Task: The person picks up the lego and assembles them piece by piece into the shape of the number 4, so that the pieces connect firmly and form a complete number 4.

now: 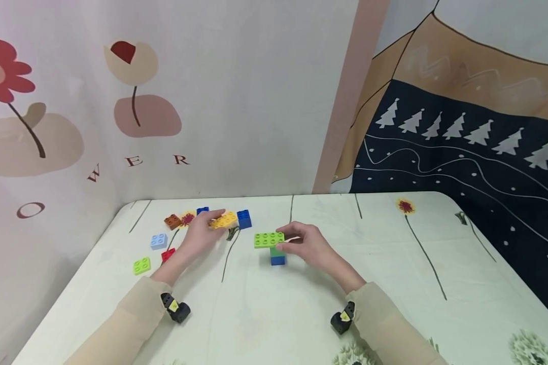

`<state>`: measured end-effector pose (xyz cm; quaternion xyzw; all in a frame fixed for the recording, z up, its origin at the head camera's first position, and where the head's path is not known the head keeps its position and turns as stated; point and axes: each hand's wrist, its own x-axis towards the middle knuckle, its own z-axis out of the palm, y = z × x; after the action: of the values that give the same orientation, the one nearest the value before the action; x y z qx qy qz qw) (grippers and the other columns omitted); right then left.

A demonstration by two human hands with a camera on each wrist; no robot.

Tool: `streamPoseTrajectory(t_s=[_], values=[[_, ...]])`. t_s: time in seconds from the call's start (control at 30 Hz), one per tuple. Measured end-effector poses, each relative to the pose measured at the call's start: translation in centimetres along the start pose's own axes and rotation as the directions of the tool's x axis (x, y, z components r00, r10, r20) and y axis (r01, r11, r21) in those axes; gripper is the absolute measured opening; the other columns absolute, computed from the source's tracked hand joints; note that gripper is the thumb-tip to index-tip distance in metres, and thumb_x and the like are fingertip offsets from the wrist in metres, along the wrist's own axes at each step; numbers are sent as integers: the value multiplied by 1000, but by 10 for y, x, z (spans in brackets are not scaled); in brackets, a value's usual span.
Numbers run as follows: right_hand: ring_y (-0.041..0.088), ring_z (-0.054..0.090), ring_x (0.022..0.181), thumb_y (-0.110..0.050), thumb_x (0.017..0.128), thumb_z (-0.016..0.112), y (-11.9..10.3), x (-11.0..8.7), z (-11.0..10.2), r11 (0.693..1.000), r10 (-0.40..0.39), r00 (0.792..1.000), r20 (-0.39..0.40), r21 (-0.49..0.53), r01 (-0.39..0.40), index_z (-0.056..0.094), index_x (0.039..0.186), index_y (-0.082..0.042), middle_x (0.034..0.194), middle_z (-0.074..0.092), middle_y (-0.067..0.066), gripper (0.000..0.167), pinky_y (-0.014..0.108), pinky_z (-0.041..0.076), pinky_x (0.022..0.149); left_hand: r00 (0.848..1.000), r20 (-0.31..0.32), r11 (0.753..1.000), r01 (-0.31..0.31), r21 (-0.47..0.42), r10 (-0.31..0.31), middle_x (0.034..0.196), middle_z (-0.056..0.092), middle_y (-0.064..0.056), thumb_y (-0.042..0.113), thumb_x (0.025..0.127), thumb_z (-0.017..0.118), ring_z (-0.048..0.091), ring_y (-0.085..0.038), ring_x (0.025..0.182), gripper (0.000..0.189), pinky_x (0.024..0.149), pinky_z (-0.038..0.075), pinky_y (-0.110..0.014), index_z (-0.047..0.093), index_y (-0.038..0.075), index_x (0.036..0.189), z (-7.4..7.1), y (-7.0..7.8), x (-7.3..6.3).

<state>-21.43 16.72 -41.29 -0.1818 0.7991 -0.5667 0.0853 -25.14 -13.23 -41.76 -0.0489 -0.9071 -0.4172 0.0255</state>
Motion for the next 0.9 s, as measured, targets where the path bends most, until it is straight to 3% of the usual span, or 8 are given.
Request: streamPoseTrajectory(t_s=[0.3,0.53,0.9], values=[[30,68,105,-7,93,76,2,1,-1,1000,1,1000,2,-9,-1,66,126,3,117,69,14,36,28,57,89,998,46,997,-37,-67,40,138,54,-16,5,97,68,54,-31,112,46,89,52,-41,61,7,142,-12,8,-13],[30,67,106,-7,93,76,2,1,-1,1000,4,1000,-8,-6,-4,67,126,2,117,69,14,36,29,57,90,990,125,987,-42,-158,62,139,56,-13,6,97,70,56,-29,117,43,93,54,-38,64,9,140,-11,23,-21],[29,67,107,-6,94,75,2,3,0,1000,8,1000,0,14,-8,66,127,3,119,68,15,36,28,57,88,966,239,955,-30,-294,104,136,58,-9,2,95,70,58,-25,116,45,91,56,-30,66,12,139,-6,44,-30]])
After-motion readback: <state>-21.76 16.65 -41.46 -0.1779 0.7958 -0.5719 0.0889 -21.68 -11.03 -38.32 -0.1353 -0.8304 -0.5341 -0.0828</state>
